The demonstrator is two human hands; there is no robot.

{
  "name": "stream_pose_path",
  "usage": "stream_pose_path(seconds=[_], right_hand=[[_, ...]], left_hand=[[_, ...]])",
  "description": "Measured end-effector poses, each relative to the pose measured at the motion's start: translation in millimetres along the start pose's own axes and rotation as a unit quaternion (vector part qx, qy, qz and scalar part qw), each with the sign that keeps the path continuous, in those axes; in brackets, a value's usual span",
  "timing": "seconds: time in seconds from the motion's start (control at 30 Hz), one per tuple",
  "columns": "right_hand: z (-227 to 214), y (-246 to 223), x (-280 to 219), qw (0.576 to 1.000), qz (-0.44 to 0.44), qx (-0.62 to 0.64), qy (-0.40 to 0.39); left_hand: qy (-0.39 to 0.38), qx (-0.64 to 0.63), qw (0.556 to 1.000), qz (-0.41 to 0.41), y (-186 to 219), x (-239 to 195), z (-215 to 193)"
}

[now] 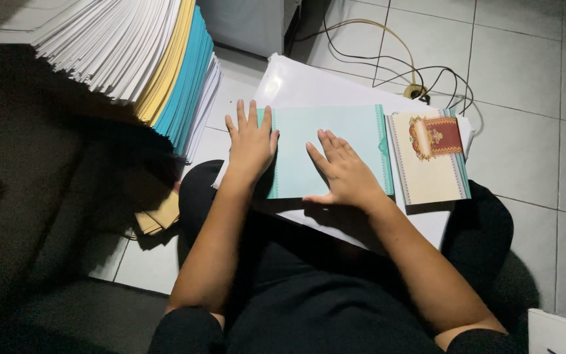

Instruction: Folding and pressing pre-printed cardstock to assemble cards from a large stack.

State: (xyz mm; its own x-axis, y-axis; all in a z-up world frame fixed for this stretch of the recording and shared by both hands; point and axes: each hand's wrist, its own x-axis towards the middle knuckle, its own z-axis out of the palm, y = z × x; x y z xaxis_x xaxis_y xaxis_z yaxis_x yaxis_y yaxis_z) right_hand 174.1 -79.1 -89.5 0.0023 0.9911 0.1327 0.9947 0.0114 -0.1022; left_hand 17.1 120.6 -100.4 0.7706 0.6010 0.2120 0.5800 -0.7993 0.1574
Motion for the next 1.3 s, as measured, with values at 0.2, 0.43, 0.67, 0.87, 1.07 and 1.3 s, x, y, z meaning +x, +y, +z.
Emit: stream_pose_path(seconds=[0.2,0.43,0.67,0.87,1.07,1.3], right_hand=[[13.9,10.2,0.0,0.998,0.013,0.025,-0.048],[12.5,14.2,23.1,0.992,0.099,0.040,-0.069],[-2.0,-3.7,15.7,0.989,0.144,0.018,-0.034],[17.9,-17.5,-13.1,0.989,0.144,0.015,-0.035],[15.3,12.4,48.2,0.986,0.162,0.028,-0.014],[6.1,25.9,46.9,0.934,0.354,0.046,0.010]], left_hand=[[-0.010,-0.022,0.998,-0.057,66.9,-19.8,-2.3],[-0.014,-0.042,0.998,-0.044,67.1,-22.0,-6.2],[-0.078,-0.055,0.991,-0.098,72.3,-13.5,-10.5],[-0.057,-0.056,0.992,-0.099,76.3,-16.7,-9.9],[-0.052,-0.037,0.994,-0.084,71.3,-17.2,-4.5],[-0.024,-0.059,0.992,-0.111,73.6,-18.2,-11.9]])
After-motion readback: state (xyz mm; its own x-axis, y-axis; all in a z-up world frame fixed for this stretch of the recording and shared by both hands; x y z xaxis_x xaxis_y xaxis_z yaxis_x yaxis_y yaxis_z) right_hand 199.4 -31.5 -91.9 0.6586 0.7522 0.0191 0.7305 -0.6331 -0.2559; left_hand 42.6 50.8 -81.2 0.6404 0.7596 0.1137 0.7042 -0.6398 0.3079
